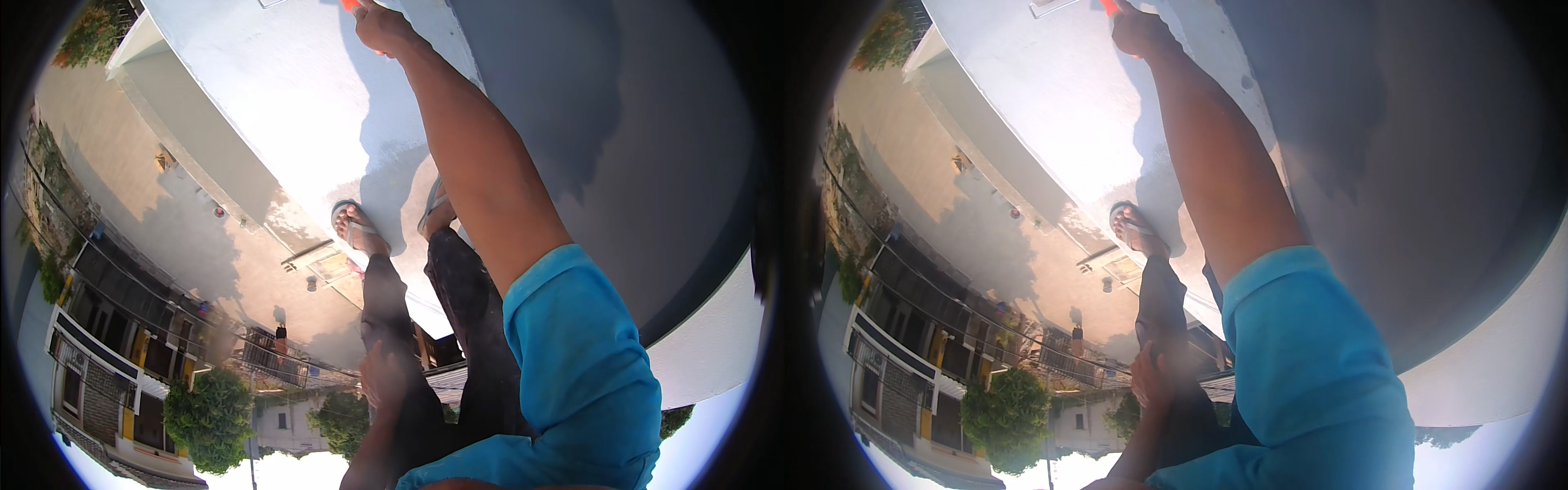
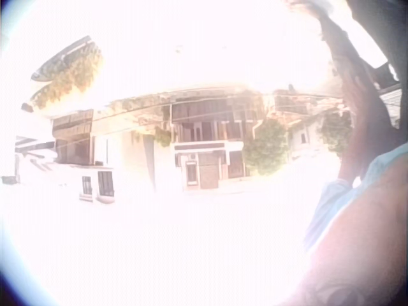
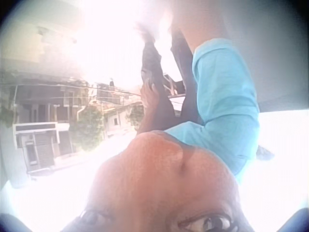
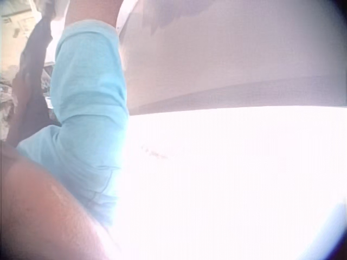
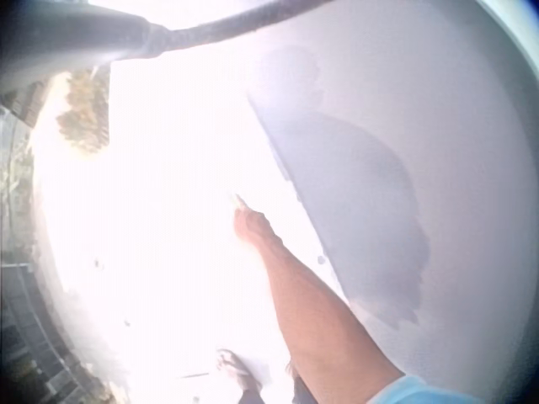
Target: The person paints a white wall on a rooftop using a paint roller and a bucket of paint. They repeatedly roll the roller on the wall and dip it into the bucket to reload paint.
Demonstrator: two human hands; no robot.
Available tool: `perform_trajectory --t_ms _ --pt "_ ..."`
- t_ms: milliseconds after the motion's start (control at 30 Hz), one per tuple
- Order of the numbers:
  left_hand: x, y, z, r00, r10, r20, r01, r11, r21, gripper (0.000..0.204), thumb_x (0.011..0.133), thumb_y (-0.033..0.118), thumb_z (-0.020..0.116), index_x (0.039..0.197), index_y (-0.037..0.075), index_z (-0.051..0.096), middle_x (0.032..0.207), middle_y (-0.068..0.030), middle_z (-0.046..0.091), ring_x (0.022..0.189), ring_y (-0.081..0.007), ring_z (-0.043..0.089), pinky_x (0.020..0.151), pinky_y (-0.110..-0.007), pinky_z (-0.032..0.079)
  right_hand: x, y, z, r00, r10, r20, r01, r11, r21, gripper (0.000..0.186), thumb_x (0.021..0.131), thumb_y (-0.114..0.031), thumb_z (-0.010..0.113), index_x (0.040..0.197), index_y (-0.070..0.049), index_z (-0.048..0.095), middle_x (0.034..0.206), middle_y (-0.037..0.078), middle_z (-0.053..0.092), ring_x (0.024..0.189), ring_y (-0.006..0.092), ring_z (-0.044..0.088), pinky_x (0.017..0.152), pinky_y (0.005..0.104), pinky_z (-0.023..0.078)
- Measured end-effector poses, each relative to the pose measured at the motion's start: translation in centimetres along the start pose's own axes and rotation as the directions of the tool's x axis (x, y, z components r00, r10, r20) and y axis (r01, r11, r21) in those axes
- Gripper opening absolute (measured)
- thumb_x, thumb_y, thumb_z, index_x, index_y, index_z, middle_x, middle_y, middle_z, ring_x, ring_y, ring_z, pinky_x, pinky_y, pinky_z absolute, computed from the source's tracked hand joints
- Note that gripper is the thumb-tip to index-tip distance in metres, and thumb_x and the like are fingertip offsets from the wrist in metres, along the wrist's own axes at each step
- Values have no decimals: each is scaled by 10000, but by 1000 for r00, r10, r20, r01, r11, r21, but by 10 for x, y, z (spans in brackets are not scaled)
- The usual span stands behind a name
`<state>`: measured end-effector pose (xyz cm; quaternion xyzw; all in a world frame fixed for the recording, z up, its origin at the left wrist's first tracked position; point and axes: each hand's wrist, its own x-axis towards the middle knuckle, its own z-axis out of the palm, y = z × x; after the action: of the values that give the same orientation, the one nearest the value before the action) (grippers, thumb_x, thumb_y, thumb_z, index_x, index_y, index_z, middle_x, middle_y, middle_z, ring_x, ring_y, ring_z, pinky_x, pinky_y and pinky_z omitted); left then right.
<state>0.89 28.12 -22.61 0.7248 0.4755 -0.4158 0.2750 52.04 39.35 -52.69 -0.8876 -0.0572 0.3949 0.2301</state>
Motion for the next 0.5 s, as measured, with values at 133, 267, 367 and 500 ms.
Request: perform_trajectory --t_ms 133,267,367,500 --pt "7 15 -7 999 14 37 -14 1000 22 459 977 347 576 1386 138 578 1281 -112 650 1209 -343 591 1004 -495 485 -51 76 11 1000 -2 6 2 1000 6 557 1079 -435 325 1624 -368 233 1219 261 685 1158 469 646 1004 558 501" --pt "5 16 -11 998 -36 56 34 999 40 471 978 362 572 1391 135 574 1285 -132 648 1220 -360 582 1018 -500 475 -149 103 35 976 183 121 -195 977 89 564 1096 -349 367 1632 -382 193 1173 239 709 1030 486 681 958 545 531" --pt "11 14 -10 998 -31 60 29 999 22 475 978 359 574 1395 132 570 1285 -140 646 1221 -371 579 1023 -509 469 -141 95 37 972 203 121 -214 973 85 562 1094 -341 374 1629 -386 208 1158 235 713 1031 481 682 958 546 529" --pt "11 15 -12 996 -33 81 33 999 8 471 982 341 572 1400 125 562 1289 -144 644 1221 -377 578 1021 -519 467 -51 67 22 997 -4 -71 7 999 35 548 1097 -387 346 1632 -324 249 1076 218 725 941 418 707 881 497 560"
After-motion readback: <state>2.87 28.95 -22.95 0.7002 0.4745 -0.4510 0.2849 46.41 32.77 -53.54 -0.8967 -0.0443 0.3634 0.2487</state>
